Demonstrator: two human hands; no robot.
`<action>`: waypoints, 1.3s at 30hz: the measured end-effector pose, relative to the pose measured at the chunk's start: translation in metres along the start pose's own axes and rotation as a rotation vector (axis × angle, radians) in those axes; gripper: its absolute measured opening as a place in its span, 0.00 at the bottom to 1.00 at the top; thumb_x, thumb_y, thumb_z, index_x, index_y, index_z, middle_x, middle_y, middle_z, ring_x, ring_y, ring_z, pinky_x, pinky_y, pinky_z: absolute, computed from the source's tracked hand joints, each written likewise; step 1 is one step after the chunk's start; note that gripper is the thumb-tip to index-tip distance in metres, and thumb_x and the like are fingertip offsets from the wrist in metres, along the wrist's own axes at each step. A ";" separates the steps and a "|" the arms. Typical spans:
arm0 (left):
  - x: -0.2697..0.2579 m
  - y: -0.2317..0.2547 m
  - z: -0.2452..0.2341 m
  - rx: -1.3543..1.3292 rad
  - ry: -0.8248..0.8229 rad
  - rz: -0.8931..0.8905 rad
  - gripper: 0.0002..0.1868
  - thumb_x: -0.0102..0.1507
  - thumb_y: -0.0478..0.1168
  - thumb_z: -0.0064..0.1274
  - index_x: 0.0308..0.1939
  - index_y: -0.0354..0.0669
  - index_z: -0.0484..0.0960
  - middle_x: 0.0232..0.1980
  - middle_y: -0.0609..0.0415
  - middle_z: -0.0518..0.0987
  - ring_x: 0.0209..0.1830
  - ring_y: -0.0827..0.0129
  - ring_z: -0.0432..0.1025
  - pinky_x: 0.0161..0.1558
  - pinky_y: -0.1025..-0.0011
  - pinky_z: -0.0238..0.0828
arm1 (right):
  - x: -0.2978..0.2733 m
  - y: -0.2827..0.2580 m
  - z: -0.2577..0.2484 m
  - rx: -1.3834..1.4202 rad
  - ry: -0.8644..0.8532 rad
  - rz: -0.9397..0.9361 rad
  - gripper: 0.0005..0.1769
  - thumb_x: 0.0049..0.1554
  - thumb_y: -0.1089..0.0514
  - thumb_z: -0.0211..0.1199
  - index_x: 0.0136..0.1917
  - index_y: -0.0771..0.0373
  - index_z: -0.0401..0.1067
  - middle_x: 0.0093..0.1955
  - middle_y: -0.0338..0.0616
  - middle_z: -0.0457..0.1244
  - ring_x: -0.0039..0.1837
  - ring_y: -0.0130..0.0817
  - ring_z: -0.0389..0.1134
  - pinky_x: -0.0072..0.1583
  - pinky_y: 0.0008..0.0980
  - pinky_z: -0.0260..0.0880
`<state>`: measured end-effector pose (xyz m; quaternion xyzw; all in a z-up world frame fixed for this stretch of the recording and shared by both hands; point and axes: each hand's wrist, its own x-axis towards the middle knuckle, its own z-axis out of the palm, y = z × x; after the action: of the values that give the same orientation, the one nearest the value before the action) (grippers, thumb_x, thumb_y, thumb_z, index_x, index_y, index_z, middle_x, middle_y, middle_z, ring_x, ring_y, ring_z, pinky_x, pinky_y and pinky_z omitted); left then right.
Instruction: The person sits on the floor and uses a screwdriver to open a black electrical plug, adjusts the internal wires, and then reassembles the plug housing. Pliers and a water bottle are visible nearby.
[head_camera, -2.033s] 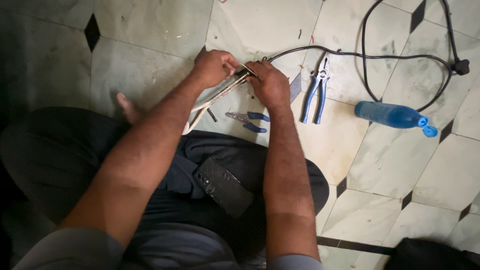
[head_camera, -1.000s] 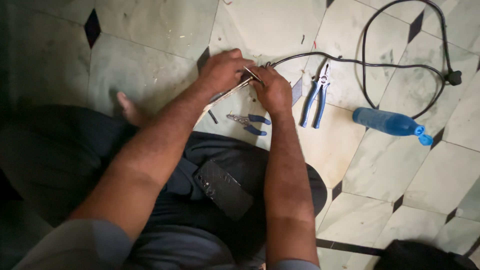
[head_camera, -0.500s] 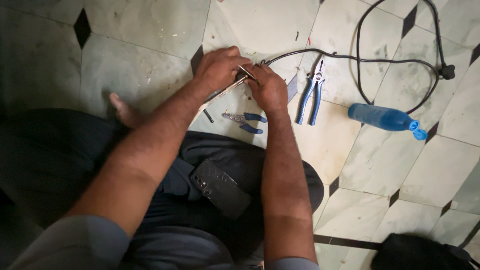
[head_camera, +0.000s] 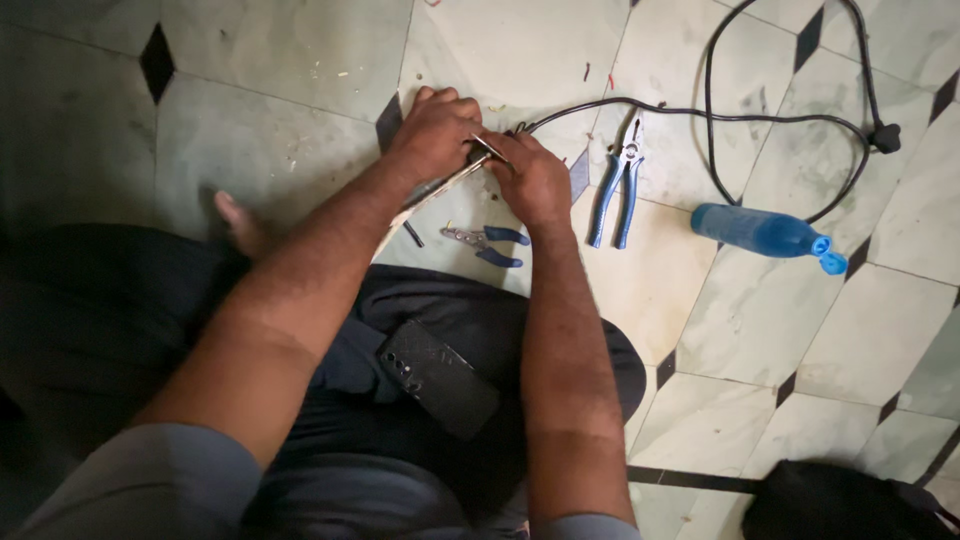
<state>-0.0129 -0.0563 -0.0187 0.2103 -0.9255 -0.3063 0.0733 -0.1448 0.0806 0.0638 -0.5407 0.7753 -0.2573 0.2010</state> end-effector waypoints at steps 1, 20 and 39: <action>0.000 0.001 0.000 -0.010 0.007 0.001 0.08 0.59 0.37 0.59 0.40 0.54 0.89 0.46 0.64 0.79 0.53 0.65 0.69 0.58 0.60 0.56 | -0.001 0.000 0.000 -0.005 0.003 -0.006 0.22 0.51 0.57 0.74 0.60 0.48 0.78 0.50 0.41 0.69 0.49 0.46 0.72 0.49 0.42 0.72; 0.001 0.001 -0.005 0.013 -0.042 0.079 0.13 0.61 0.34 0.55 0.40 0.60 0.90 0.45 0.62 0.79 0.53 0.65 0.71 0.59 0.59 0.58 | -0.018 0.008 0.008 -0.181 0.131 -0.138 0.24 0.52 0.58 0.74 0.62 0.46 0.77 0.44 0.40 0.65 0.45 0.44 0.70 0.45 0.42 0.72; -0.019 -0.028 -0.018 -0.779 0.023 -0.448 0.07 0.65 0.39 0.60 0.38 0.38 0.85 0.37 0.55 0.85 0.36 0.76 0.75 0.42 0.73 0.73 | -0.011 0.003 0.005 -0.092 0.156 -0.124 0.18 0.53 0.53 0.73 0.57 0.46 0.78 0.47 0.38 0.67 0.47 0.43 0.72 0.45 0.40 0.72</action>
<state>0.0185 -0.0786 -0.0209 0.3658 -0.6717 -0.6381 0.0891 -0.1404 0.0908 0.0580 -0.5746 0.7647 -0.2745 0.0985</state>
